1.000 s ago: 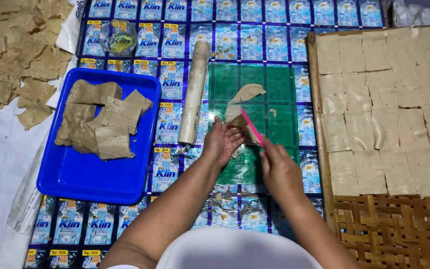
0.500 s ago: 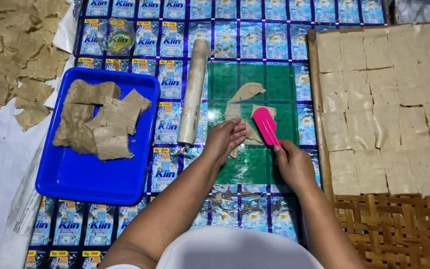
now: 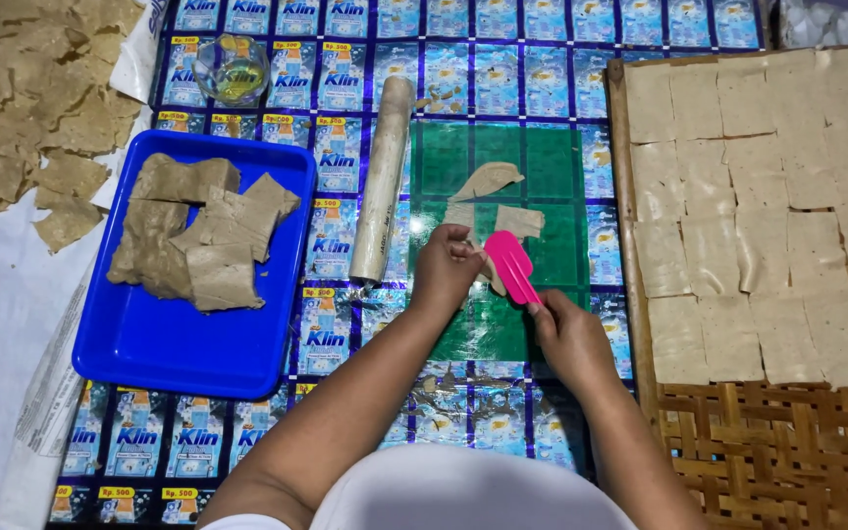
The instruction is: Flattening dough with a rolling pin and cutting it into rectangular pieces.
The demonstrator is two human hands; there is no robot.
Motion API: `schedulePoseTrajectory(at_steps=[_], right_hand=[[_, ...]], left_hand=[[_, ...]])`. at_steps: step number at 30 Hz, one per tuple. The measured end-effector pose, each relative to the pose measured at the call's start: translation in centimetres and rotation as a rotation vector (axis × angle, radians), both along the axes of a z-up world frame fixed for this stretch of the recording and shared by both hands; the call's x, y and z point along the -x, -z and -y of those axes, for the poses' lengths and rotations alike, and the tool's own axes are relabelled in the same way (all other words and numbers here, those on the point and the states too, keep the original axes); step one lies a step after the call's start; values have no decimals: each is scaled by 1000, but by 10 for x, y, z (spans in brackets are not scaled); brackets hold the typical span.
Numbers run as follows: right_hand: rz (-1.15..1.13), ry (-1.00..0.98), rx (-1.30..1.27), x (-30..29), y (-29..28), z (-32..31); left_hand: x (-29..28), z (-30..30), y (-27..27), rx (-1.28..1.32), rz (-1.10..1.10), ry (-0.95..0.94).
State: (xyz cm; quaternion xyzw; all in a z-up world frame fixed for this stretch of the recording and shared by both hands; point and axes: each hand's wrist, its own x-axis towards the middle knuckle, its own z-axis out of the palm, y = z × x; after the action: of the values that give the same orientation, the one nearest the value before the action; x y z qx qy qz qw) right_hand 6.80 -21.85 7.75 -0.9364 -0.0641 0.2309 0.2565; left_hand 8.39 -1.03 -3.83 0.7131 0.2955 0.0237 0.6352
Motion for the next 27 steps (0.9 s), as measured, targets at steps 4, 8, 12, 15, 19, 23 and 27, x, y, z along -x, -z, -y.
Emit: schedulePoseTrajectory(at_steps=[4,8,12,15,19,23,27], right_hand=[[10,58,16,0,11,8],[198,-3,55,4,19,10],[575,-105,-212,2,20,3],[43,209,-807,1,36,-6],[-503,534,-1277,-2,103,20],[-715,406,-1516,7,41,25],[-485,517,-1307,23,22,43]], left_hand=[[21,-6,-49,-53,26,23],[35,-16,-88,-177,23,131],[38,-16,-105,-163,85,255],[41,-9,-107,252,255,394],[47,8,-120,430,278,573],[50,12,-119,393,251,647],[45,30,-73,375,240,640]])
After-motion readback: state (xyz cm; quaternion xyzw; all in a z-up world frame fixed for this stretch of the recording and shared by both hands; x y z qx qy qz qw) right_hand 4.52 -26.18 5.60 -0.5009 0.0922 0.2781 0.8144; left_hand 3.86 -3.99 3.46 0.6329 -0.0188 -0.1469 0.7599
